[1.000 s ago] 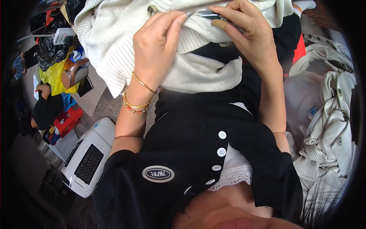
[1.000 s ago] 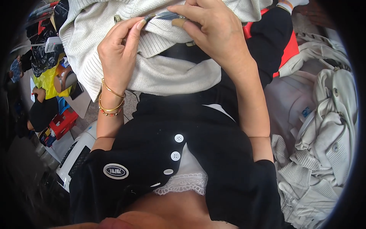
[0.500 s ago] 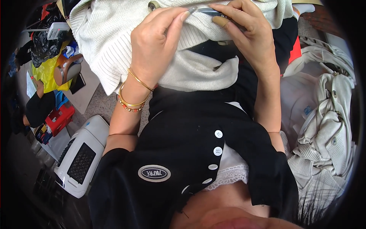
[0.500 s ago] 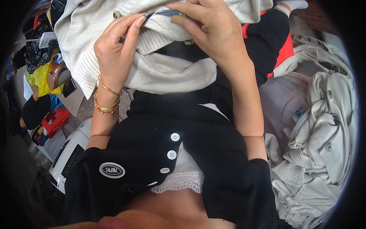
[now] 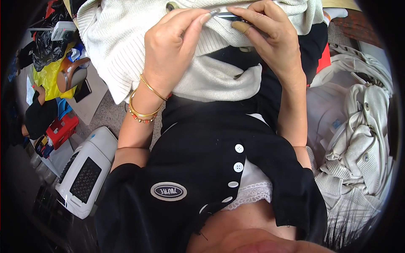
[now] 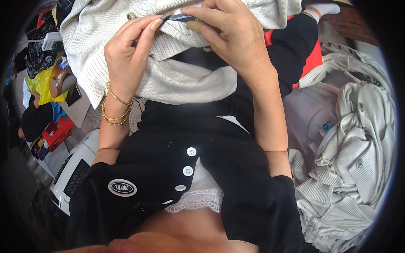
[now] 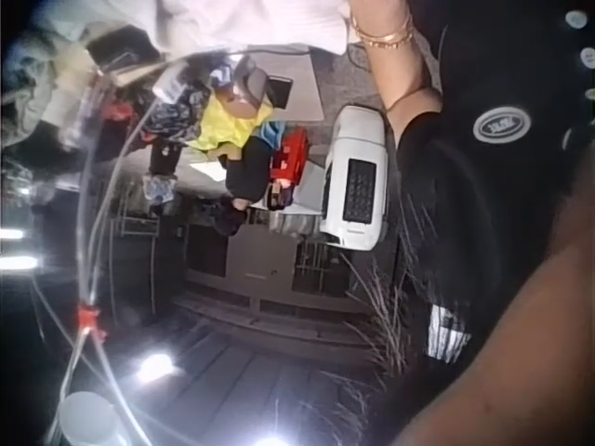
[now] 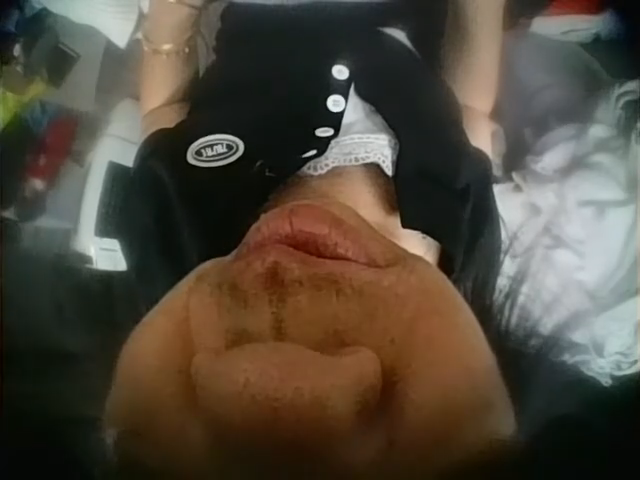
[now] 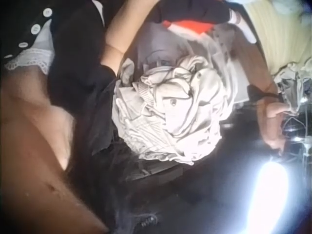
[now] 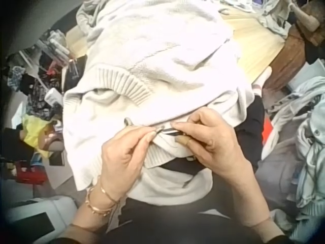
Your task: Trimming loose threads and cleaning buttons on finished sweaters using small snips at a garment factory workstation.
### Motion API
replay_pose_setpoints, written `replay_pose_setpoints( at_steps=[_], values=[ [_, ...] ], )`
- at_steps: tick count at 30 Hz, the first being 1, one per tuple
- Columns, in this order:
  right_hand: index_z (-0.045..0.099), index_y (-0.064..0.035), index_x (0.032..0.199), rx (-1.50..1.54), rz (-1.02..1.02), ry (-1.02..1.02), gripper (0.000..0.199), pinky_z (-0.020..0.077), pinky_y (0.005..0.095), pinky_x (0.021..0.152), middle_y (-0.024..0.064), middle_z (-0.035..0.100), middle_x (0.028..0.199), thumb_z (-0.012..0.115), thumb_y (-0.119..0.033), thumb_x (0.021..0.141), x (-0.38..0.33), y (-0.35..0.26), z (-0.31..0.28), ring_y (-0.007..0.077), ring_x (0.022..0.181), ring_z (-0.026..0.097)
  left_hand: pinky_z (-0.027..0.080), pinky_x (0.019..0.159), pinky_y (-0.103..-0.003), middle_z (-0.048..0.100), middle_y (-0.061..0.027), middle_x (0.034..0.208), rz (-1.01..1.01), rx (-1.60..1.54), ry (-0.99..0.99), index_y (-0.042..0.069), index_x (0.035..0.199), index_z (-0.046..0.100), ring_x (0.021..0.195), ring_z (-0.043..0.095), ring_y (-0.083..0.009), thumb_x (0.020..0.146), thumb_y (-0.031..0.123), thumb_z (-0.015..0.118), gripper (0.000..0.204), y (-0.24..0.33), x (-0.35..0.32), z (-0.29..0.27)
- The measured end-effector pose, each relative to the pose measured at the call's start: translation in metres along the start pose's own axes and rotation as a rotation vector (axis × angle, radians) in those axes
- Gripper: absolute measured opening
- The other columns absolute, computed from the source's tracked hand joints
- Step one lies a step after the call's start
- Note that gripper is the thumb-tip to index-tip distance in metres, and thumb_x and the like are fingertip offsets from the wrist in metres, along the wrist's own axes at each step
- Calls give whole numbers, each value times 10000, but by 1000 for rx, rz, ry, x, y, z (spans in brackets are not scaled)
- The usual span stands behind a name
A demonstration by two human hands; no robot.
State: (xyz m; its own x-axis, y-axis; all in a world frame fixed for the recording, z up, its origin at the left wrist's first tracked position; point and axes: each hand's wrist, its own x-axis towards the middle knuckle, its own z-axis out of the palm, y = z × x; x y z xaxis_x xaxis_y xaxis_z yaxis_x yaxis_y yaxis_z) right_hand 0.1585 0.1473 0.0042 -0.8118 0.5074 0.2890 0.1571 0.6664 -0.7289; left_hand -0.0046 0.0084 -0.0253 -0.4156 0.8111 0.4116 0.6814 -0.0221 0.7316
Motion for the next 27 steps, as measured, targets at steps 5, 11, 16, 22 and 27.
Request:
replay_pose_setpoints(
  at_steps=[5,11,16,22,27],
  values=[
    [754,-46,1130,25,-51,17,316,449,312,628,82,586,874,778,1,819,0,5,2,206,730,568,538,636,-278,740,-94,889,-8,-8,0,24,1007,764,699,694,-186,938,100,711,115,-1,0,1],
    [758,-52,1132,5,-73,32,330,433,316,624,75,581,868,779,9,808,-1,5,1,202,723,555,528,701,-216,749,-70,904,-23,17,-49,5,1086,770,786,687,-101,972,84,697,157,1,0,-1],
    [762,-56,1133,37,26,7,329,442,316,639,78,580,857,786,-3,808,-6,8,2,210,740,562,525,697,-218,749,-72,907,-32,24,-54,7,1085,771,785,685,-102,973,84,695,156,3,0,-2],
    [757,-47,1122,-97,-61,0,331,453,332,637,84,581,856,797,-14,795,0,-6,-4,229,730,568,525,695,-225,751,-72,914,-35,13,-61,5,1078,768,780,689,-111,974,78,689,150,3,1,-2],
    [757,-44,1090,-131,-91,1,318,455,348,632,84,583,847,799,-16,776,3,-8,-4,243,726,573,530,699,-230,750,-82,916,-18,23,-66,-3,1066,763,782,695,-124,973,73,686,144,4,2,-1]
  ],
)
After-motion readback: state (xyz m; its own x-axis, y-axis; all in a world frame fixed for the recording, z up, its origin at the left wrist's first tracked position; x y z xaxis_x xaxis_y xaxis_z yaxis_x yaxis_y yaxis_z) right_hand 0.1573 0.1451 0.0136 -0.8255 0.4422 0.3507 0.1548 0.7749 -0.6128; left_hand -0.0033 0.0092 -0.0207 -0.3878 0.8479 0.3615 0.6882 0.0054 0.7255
